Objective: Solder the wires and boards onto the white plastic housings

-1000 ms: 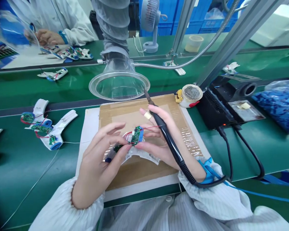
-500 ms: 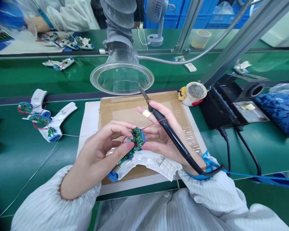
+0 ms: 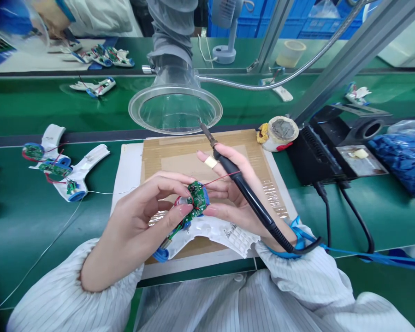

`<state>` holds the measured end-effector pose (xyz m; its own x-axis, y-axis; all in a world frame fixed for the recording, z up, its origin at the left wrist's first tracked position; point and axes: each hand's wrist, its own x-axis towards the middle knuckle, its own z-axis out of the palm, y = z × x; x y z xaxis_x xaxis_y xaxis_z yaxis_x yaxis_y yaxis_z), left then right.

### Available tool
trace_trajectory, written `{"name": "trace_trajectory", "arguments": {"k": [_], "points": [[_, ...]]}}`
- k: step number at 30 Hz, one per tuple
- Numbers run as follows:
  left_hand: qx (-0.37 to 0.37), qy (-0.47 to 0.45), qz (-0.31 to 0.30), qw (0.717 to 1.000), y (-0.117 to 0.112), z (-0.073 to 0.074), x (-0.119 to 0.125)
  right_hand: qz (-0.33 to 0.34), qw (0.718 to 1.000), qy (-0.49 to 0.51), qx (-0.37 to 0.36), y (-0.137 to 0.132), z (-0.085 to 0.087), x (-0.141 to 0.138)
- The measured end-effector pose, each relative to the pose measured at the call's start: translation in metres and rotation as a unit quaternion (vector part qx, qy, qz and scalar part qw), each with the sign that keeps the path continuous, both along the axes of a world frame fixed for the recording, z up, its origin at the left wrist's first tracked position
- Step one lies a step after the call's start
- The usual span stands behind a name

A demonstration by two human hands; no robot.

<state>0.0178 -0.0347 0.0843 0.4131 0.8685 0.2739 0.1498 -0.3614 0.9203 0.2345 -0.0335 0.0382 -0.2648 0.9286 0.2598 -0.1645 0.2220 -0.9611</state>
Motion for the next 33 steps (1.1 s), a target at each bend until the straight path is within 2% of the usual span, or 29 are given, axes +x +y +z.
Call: {"name": "trace_trajectory", "arguments": {"k": [4,10,15,20,26,29,33], "points": [[0.053,0.031,0.008,0.998,-0.002,0.0,0.0,-0.005,1.0,-0.003,0.014,0.0,0.001,0.002],[0.122,0.067,0.006,0.99,-0.004,-0.003,0.002,-0.055,0.997,-0.022,0.049,-0.003,0.002,0.004],[0.238,0.136,0.078,0.959,-0.01,-0.003,0.002,-0.085,0.994,-0.04,0.063,-0.006,0.004,0.006],[0.292,0.178,0.088,0.936,-0.01,-0.006,0.003,-0.105,0.988,-0.05,0.102,-0.006,0.006,0.006],[0.272,0.187,0.101,0.939,-0.007,-0.007,0.008,-0.091,0.991,-0.011,0.102,-0.007,0.01,0.005],[0.221,0.16,0.089,0.958,-0.007,-0.004,0.008,-0.096,0.99,-0.021,0.103,-0.008,0.012,0.006],[0.13,0.111,0.043,0.984,-0.005,0.0,0.007,-0.101,0.988,-0.022,0.117,-0.008,0.013,0.007]]}}
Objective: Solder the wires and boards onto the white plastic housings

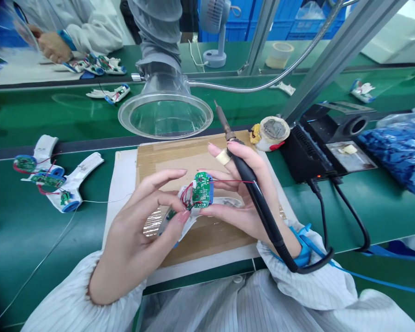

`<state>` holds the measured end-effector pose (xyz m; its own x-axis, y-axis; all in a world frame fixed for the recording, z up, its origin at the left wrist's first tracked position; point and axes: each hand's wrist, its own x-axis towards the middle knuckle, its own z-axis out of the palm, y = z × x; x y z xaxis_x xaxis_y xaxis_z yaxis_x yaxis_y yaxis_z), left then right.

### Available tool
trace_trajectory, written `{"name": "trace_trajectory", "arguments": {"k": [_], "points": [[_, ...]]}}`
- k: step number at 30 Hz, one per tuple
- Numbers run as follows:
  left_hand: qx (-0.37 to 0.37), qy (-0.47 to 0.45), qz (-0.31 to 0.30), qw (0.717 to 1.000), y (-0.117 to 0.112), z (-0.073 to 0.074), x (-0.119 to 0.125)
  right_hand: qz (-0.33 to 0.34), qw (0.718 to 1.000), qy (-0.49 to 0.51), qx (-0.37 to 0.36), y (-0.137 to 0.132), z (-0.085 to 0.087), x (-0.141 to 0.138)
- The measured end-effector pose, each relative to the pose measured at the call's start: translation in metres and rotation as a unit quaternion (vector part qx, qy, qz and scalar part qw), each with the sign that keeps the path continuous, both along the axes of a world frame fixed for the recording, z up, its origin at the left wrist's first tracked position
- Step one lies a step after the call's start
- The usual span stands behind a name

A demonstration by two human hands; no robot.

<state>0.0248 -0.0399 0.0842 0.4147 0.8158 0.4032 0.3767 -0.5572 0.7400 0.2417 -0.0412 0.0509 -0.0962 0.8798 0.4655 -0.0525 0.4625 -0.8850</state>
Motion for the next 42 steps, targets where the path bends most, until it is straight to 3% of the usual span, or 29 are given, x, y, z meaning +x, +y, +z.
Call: {"name": "trace_trajectory", "arguments": {"k": [3,11,16,20,29,36,39,42], "points": [[-0.037,-0.012,-0.024,0.999,0.0,0.0,0.0,-0.011,1.0,-0.025,0.005,0.0,-0.001,0.0],[-0.007,-0.006,-0.022,1.0,0.003,-0.007,0.001,-0.055,0.996,-0.073,-0.01,-0.003,-0.001,-0.001],[-0.091,-0.079,-0.066,0.991,0.005,-0.002,0.001,-0.014,0.999,-0.04,0.0,-0.003,-0.001,-0.002],[-0.16,-0.13,-0.092,0.974,0.003,-0.002,-0.006,-0.032,0.999,-0.014,-0.001,0.0,-0.006,-0.001],[-0.225,-0.181,-0.064,0.955,-0.004,-0.02,-0.005,0.0,1.0,0.007,-0.007,0.0,-0.008,-0.009],[-0.225,-0.128,-0.08,0.963,-0.002,-0.023,-0.003,0.006,1.0,0.022,0.013,0.003,-0.003,-0.011],[-0.185,-0.107,-0.049,0.976,-0.004,-0.024,-0.012,-0.005,0.999,-0.032,0.014,-0.002,-0.004,-0.01],[-0.192,-0.108,0.01,0.976,-0.014,-0.025,-0.037,-0.031,0.996,-0.086,0.008,-0.014,-0.012,-0.001]]}}
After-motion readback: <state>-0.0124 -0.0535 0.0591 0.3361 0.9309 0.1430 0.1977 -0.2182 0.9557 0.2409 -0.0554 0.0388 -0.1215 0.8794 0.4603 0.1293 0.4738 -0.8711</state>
